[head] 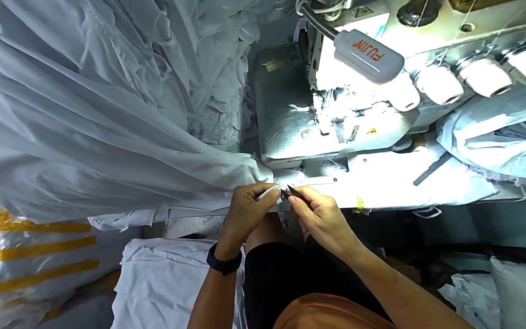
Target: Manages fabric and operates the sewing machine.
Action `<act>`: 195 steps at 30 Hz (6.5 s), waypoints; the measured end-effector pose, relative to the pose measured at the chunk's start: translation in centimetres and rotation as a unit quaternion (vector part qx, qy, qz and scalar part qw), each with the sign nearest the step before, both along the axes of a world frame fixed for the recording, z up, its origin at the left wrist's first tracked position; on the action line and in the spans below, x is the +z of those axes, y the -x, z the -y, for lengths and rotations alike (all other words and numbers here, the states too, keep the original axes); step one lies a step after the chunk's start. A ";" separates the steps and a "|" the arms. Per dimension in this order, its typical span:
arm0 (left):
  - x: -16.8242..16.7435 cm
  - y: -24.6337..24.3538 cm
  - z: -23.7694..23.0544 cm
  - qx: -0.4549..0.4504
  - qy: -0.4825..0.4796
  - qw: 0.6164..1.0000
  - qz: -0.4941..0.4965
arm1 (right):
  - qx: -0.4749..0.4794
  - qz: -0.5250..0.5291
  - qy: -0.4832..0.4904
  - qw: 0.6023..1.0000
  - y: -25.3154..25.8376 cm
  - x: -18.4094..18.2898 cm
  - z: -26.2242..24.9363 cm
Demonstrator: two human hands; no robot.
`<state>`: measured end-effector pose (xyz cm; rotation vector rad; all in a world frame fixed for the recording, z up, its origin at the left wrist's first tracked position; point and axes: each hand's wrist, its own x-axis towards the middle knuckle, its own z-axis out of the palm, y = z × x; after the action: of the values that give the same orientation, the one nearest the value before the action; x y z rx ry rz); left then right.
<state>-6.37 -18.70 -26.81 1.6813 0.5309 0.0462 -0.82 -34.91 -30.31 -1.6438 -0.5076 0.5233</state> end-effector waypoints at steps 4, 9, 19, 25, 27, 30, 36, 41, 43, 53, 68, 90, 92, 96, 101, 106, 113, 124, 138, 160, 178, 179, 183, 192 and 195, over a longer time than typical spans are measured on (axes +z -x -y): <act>-0.1 0.1 -0.1 -0.014 -0.005 1.000 0.006 | 0.008 -0.003 -0.010 1.000 -0.1 -0.1 0.0; -0.4 0.1 -0.2 -0.023 -0.011 1.000 0.011 | -0.005 -0.014 -0.012 1.000 0.1 0.0 -0.1; -1.0 0.7 -0.4 -0.084 -0.064 0.991 0.077 | -0.016 0.086 -0.016 0.996 0.3 -0.9 -0.6; -1.1 0.9 -0.2 -0.080 -0.045 0.993 0.079 | -0.017 0.202 0.003 0.979 0.4 -1.6 -0.9; -1.1 0.9 -0.2 -0.077 -0.038 0.993 0.076 | -0.014 0.181 0.002 0.983 0.4 -1.4 -0.9; -1.1 1.0 -0.2 -0.064 -0.043 0.995 0.069 | -0.002 0.096 -0.010 0.995 0.3 -0.8 -0.6; -1.2 1.3 -0.3 -0.040 -0.017 0.997 0.065 | -0.018 0.017 -0.021 0.999 0.2 -0.2 -0.3; -1.3 1.3 -0.4 -0.041 -0.012 0.997 0.070 | -0.014 0.007 -0.017 1.000 0.1 -0.2 -0.4; -1.4 1.3 -0.4 -0.043 -0.012 0.996 0.074 | -0.012 0.003 -0.016 1.000 0.1 -0.1 -0.4; -1.4 1.3 -0.3 -0.056 0.017 0.995 0.081 | -0.008 -0.064 -0.059 0.996 0.1 0.2 -0.4; -1.4 0.9 0.7 -0.018 -0.105 0.982 0.157 | -0.059 -0.031 -0.127 0.990 -1.3 1.6 1.2; -1.0 0.9 0.6 -0.011 -0.063 0.993 0.099 | 0.060 0.013 -0.031 0.998 -0.5 0.9 0.6; -0.9 1.0 0.6 -0.012 -0.057 0.993 0.101 | 0.053 0.015 -0.025 0.998 -0.5 0.7 0.4; -1.1 1.1 0.6 -0.007 -0.039 0.994 0.104 | 0.048 0.015 -0.015 0.999 -0.5 0.6 0.2; -1.1 1.1 0.7 -0.008 -0.033 0.993 0.112 | 0.041 -0.002 -0.013 0.999 -0.4 0.6 0.2; -1.1 1.1 0.6 -0.014 -0.036 0.993 0.108 | 0.038 -0.022 -0.029 0.999 -0.4 0.7 0.0; -0.8 1.1 0.6 -0.040 -0.013 0.995 0.092 | 0.025 -0.049 -0.072 0.996 -0.2 0.4 -0.2; -0.4 0.7 0.9 -0.050 -0.170 0.969 0.170 | 0.113 -0.112 -0.152 0.975 -1.6 -0.2 1.4; -1.0 1.0 1.2 -0.025 -0.156 0.969 0.190 | -0.075 0.038 -0.142 0.986 -0.8 0.5 0.6; 6.9 -2.3 -4.0 -0.339 -0.317 0.861 0.208 | 0.217 0.202 -0.194 0.935 -6.9 0.0 0.3; 6.3 -13.8 -3.2 -0.259 -0.341 0.891 0.149 | -0.127 -0.016 -0.185 0.974 -3.8 -1.1 3.2; 6.1 -13.7 -3.1 -0.245 -0.348 0.892 0.151 | -0.128 -0.015 -0.186 0.974 -3.7 -1.2 3.2; 5.3 -13.5 -2.5 -0.196 -0.373 0.891 0.168 | -0.139 0.017 -0.174 0.975 -3.8 -1.7 2.8; 4.3 -11.5 -1.4 -0.159 -0.446 0.868 0.148 | -0.198 0.178 -0.149 0.952 -4.7 -6.8 1.3; 6.5 -8.3 0.6 -0.117 -0.444 0.844 0.277 | -0.211 0.182 -0.128 0.952 -4.8 -6.6 1.4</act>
<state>1.97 -19.31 -20.28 2.4837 -0.2010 0.6718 3.97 -36.32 -36.89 -1.5403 -0.4506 -0.1633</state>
